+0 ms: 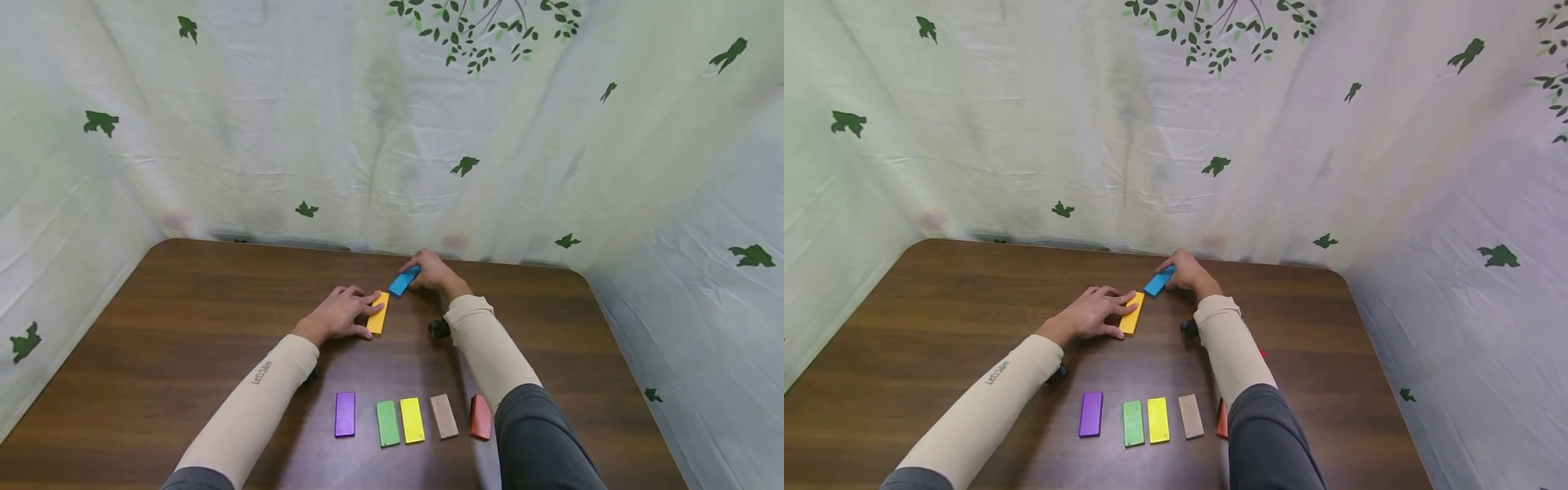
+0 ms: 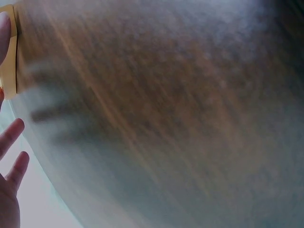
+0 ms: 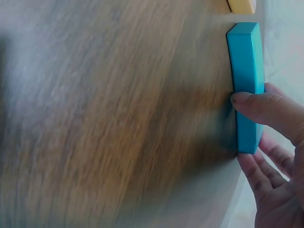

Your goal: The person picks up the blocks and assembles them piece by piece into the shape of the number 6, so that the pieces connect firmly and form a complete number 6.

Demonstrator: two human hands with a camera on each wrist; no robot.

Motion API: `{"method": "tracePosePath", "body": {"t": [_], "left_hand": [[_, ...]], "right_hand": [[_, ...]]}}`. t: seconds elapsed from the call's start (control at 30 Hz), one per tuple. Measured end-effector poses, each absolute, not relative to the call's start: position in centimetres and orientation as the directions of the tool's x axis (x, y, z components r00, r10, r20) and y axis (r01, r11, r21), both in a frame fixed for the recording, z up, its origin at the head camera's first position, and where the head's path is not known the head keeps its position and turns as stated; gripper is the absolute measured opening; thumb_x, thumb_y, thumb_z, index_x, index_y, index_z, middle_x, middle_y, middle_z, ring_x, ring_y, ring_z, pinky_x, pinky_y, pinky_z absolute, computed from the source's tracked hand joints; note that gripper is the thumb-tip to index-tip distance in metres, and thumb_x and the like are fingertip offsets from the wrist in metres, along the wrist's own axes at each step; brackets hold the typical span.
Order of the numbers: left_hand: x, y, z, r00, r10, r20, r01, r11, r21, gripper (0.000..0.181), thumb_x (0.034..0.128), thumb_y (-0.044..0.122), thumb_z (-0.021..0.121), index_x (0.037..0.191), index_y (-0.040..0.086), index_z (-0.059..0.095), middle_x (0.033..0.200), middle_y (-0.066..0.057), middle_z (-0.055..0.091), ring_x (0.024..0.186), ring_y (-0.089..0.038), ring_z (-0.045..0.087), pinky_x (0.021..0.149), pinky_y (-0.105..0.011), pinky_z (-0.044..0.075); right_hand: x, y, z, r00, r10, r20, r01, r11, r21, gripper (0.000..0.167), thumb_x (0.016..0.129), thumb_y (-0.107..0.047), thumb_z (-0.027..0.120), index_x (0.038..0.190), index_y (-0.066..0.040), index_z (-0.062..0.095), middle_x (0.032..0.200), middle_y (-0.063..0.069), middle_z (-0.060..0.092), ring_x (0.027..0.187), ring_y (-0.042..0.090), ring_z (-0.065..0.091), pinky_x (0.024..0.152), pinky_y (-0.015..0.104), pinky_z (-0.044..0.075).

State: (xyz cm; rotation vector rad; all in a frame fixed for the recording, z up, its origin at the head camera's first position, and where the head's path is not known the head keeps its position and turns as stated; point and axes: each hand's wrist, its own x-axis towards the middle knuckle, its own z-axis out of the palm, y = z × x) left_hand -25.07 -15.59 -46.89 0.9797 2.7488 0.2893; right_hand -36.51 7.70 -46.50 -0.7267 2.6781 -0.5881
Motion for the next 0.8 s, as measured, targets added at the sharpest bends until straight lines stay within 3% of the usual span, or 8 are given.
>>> {"method": "tracePosePath", "body": {"t": [0.37,0.8], "left_hand": [[-25.2,-15.3,-46.5,-0.766,0.623,-0.161,0.579,0.776,0.25,0.069,0.0856,0.048,0.067,0.144,0.019,0.045,0.155,-0.002,0.033,0.132,-0.032,0.037,0.108,-0.053,0.025],[-24.9,-15.5,-46.7,-0.763,0.632,-0.136,0.588,0.766,0.259,0.068,0.0854,0.047,0.068,0.143,0.018,0.047,0.154,-0.005,0.035,0.129,-0.034,0.038,0.107,-0.053,0.026]], "right_hand": [[-36.8,7.0,-46.8,-0.843,-0.519,-0.143,-0.399,0.781,-0.48,0.035,0.081,-0.008,0.075,0.115,-0.013,0.073,0.128,0.016,0.051,0.116,0.032,0.048,0.095,0.043,0.042],[-37.0,6.0,-46.6,-0.816,-0.557,-0.155,-0.444,0.775,-0.449,0.035,0.081,-0.003,0.073,0.114,-0.014,0.074,0.127,0.016,0.053,0.114,0.031,0.049,0.095,0.041,0.043]]}}
